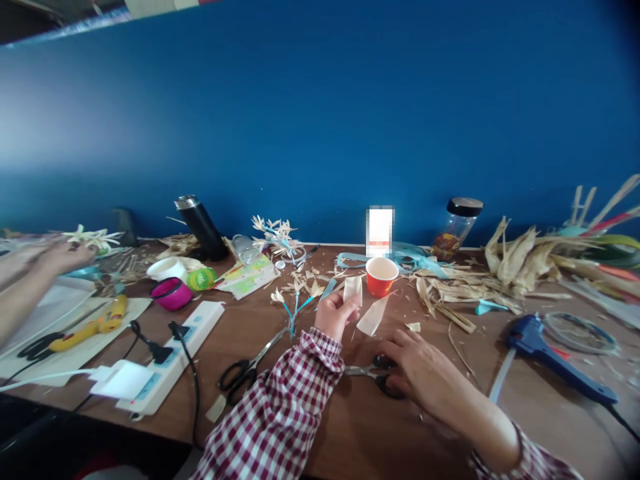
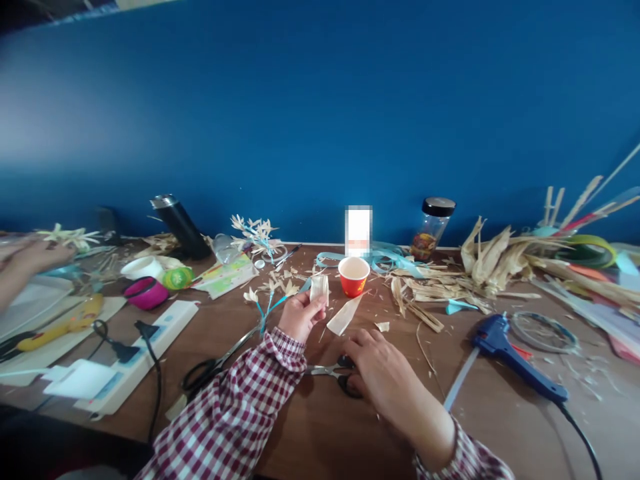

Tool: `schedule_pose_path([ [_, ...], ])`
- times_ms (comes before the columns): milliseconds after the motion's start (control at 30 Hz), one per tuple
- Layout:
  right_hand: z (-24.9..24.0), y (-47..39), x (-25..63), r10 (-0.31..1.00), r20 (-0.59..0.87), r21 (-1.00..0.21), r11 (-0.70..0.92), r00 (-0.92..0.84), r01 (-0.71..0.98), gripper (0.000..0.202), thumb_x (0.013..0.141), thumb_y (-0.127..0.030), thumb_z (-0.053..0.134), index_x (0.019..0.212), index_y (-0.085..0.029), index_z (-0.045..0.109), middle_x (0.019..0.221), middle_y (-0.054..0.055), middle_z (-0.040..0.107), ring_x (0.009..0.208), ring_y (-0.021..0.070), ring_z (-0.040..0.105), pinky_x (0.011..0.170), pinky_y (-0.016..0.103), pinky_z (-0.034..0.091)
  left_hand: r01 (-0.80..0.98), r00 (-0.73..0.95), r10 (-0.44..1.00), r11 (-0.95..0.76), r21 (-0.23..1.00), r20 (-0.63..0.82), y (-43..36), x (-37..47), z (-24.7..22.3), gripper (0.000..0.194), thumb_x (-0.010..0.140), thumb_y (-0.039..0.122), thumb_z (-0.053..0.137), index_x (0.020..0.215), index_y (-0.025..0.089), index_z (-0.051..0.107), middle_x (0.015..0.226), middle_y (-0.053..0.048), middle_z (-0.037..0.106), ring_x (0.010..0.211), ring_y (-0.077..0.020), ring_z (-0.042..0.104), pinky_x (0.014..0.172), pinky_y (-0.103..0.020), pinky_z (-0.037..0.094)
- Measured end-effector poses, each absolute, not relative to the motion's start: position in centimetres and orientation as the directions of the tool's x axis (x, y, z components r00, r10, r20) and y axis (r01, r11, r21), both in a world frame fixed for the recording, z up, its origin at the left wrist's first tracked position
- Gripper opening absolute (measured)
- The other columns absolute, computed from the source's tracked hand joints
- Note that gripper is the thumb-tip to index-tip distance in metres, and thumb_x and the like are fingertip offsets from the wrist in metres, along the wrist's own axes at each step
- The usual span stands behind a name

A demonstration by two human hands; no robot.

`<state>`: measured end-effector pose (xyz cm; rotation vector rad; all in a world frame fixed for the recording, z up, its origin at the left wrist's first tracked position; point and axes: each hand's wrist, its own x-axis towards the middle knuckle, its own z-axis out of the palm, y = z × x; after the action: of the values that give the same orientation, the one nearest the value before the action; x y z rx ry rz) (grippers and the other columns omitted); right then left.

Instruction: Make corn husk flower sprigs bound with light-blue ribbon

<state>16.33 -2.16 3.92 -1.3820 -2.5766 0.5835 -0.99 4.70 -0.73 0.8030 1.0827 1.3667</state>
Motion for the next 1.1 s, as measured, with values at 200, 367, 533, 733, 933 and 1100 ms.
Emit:
schedule_pose_path([
  [200,4.3,-1.9,15.9,0.806,-0.065,-0.390,0.522,-0.588,0.759,0.031,0.078,-0.008,0.048,0.103,-0.022,0.061,0.104,0.007,0.058,0.096,0.0219,0.052,0.080,0.033,0.041,-0.354,-0.206,0.966,0.076,0.932,-0.157,5.0,-1.5,-0.5,0.009,0.067,0.022,0.073,0.070,0.015,0.068,0.062,-0.001,0.060,0.052,-0.0067,0.053,0.047,-0.016,0.045],
  [367,3.2,-1.6,15.7,0.792,-0.055,-0.344,0.556,-0.608,0.756,0.021,0.080,-0.009,0.048,0.091,-0.020,0.062,0.098,0.005,0.062,0.093,0.0210,0.054,0.079,0.032,0.041,-0.367,-0.229,0.958,0.078,0.927,-0.171,5.3,-1.7,-0.6,0.008,0.067,0.021,0.073,0.068,0.015,0.068,0.061,0.000,0.059,0.050,-0.0059,0.050,0.046,-0.015,0.043],
  [533,3.1,-1.6,15.4,0.821,-0.109,-0.234,0.527,-0.560,0.817,0.020,0.087,-0.011,0.041,0.081,-0.017,0.060,0.091,0.009,0.064,0.083,0.0199,0.057,0.069,0.029,0.043,-0.414,-0.220,0.956,0.090,0.906,-0.196,5.3,-1.7,-0.3,0.006,0.068,0.018,0.072,0.067,0.014,0.067,0.060,0.000,0.060,0.048,-0.0057,0.050,0.045,-0.015,0.044],
  [733,3.2,-1.9,16.0,0.797,-0.092,-0.289,0.552,-0.597,0.782,0.025,0.082,-0.010,0.043,0.097,-0.017,0.062,0.094,0.011,0.065,0.086,0.0233,0.060,0.073,0.033,0.044,-0.510,-0.221,0.946,0.097,0.855,-0.239,5.3,-1.9,0.6,0.008,0.070,0.010,0.069,0.064,0.013,0.064,0.055,0.001,0.058,0.047,-0.0051,0.051,0.045,-0.014,0.045],
  [933,3.3,-1.3,17.8,0.795,-0.046,-0.669,0.426,-0.605,0.609,0.036,0.087,-0.017,0.041,0.119,-0.020,0.059,0.115,0.010,0.064,0.107,0.0241,0.058,0.092,0.036,0.042,-0.662,-0.236,0.926,0.069,0.746,-0.295,5.5,-2.8,1.5,0.015,0.079,0.008,0.061,0.066,0.014,0.063,0.054,0.003,0.056,0.044,-0.0032,0.051,0.044,-0.011,0.046],
  [1100,3.1,-0.4,18.6,0.787,-0.058,-0.799,0.332,-0.615,0.501,0.038,0.082,-0.015,0.047,0.116,-0.022,0.063,0.112,0.007,0.067,0.103,0.0227,0.060,0.092,0.036,0.044,-0.775,-0.236,0.896,0.060,0.629,-0.377,6.2,-3.8,1.6,0.021,0.082,0.004,0.055,0.064,0.013,0.060,0.058,0.002,0.059,0.046,-0.0020,0.055,0.047,-0.009,0.048],
])
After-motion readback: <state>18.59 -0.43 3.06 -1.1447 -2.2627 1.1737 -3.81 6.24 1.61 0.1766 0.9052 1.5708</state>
